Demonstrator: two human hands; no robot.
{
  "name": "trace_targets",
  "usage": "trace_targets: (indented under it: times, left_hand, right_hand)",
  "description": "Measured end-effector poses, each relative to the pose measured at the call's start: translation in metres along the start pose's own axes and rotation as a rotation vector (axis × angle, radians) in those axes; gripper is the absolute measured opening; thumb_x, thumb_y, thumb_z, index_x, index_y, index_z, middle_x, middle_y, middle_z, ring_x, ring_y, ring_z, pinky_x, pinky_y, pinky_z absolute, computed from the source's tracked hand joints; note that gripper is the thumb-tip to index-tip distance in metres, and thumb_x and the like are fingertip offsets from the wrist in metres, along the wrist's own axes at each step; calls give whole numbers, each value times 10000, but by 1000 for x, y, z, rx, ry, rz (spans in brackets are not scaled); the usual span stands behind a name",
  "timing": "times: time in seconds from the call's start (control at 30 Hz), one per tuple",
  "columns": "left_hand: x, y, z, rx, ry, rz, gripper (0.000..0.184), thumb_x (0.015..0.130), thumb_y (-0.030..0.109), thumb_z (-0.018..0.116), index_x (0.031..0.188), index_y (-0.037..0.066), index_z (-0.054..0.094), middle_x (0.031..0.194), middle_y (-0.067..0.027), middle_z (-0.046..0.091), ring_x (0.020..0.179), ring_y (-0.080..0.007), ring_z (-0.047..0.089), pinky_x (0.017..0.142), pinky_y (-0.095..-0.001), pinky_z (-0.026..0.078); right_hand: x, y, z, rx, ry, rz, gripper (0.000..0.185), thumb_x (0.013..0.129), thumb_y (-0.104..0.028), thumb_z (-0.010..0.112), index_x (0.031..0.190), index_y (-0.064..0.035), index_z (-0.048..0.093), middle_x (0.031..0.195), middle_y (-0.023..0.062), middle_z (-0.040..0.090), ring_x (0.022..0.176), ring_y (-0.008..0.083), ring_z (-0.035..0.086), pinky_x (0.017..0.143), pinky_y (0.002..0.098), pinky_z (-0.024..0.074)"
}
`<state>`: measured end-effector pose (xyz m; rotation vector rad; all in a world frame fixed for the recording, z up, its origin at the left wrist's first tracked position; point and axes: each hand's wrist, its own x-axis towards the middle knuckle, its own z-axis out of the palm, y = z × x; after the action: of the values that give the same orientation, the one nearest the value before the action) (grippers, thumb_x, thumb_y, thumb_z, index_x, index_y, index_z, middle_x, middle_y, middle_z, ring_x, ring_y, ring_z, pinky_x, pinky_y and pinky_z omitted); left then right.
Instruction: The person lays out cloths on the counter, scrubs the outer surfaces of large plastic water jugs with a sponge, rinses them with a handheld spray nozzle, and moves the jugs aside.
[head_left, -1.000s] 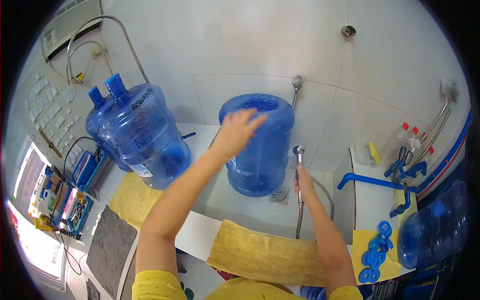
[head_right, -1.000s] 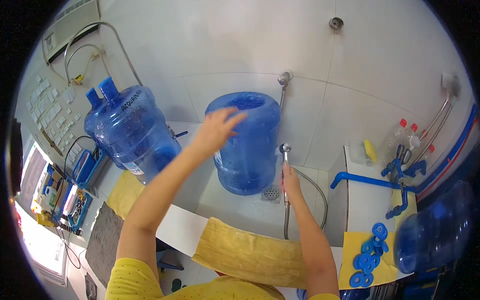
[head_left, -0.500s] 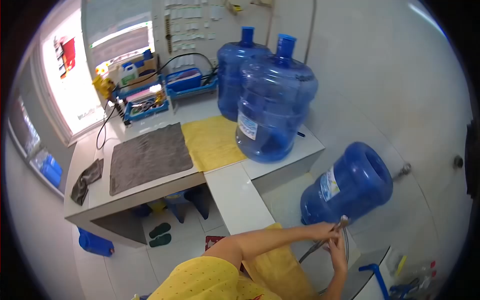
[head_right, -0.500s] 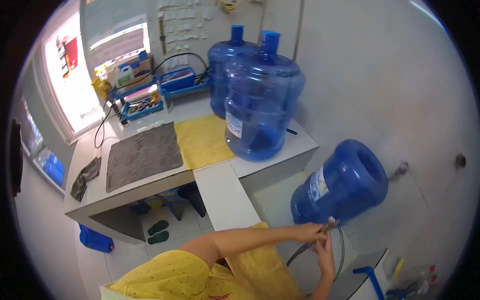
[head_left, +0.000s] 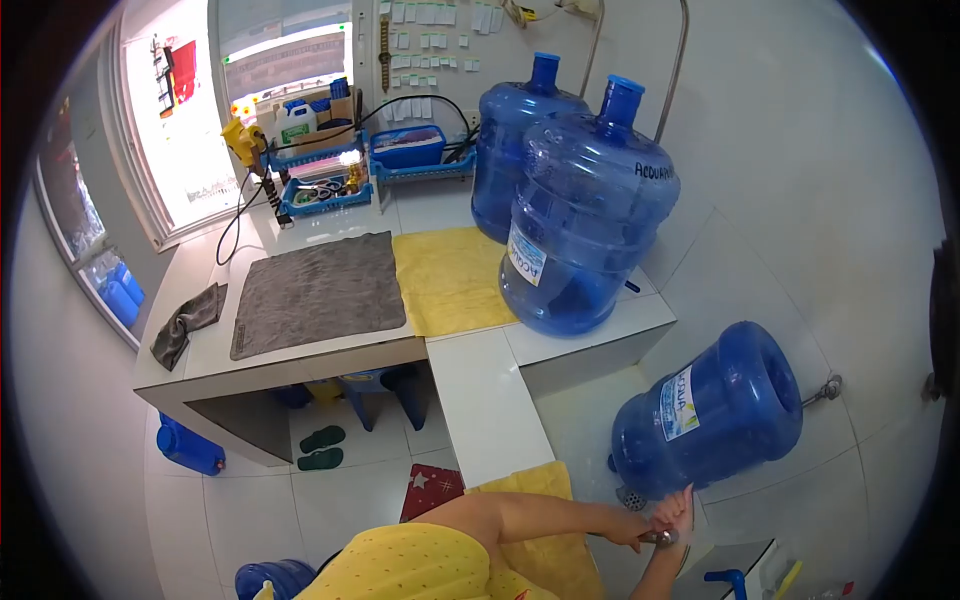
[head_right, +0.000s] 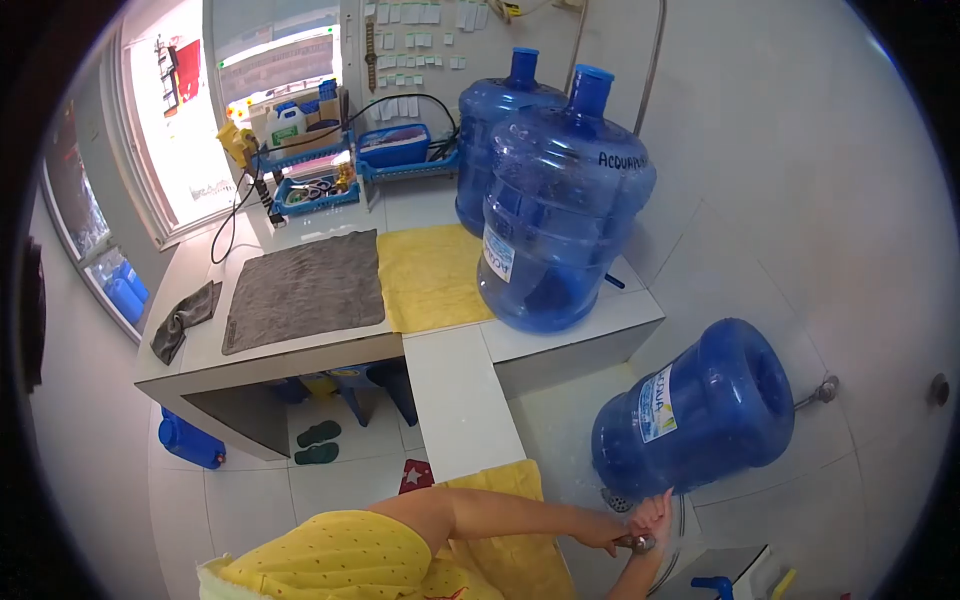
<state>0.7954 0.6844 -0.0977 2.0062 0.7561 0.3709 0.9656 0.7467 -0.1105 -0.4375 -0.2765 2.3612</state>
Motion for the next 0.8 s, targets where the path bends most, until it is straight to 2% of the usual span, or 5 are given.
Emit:
trace_targets:
  times: [0.17,0.33,0.53,0.6,0.8]
  left_hand:
    - [11,-2,-5,3,24,59,347,826,282,647,1002,2,541,913,-204,623,889,-376,597,762,-445,446]
    - [34,-16,-3,-84,176,156,328,791,210,667,1042,17,581,920,-205,629,874,-386,596,767,-455,453]
    - [49,16,-44,66,60,97,322,875,319,535,1036,49,605,985,-193,634,927,-351,606,798,-431,463]
    - [53,44,-67,-226,-1,97,386,877,397,539,1009,46,634,931,-204,638,899,-344,614,812,-428,467]
    - [90,76,-85,398,140,116,455,882,440,514,1061,31,597,1011,-183,563,940,-371,543,797,-428,444]
  right_hand:
    - [-17,6,36,164,244,-205,490,966,-418,424,553,-174,325,484,-43,274,396,89,290,382,237,257]
    - [-23,8,47,-328,581,-499,374,922,-361,530,629,-158,414,549,-38,388,450,106,381,417,271,332]
    - [-27,22,38,-403,697,-1017,372,938,-421,458,1089,-89,528,944,50,583,827,175,548,715,336,458]
    - [-35,39,50,-359,731,-1010,436,949,-491,388,1101,-106,526,1056,50,573,874,174,532,772,350,436]
    - [-31,63,88,-389,442,-974,455,948,-536,345,1147,-152,486,862,-4,523,779,119,526,653,303,428]
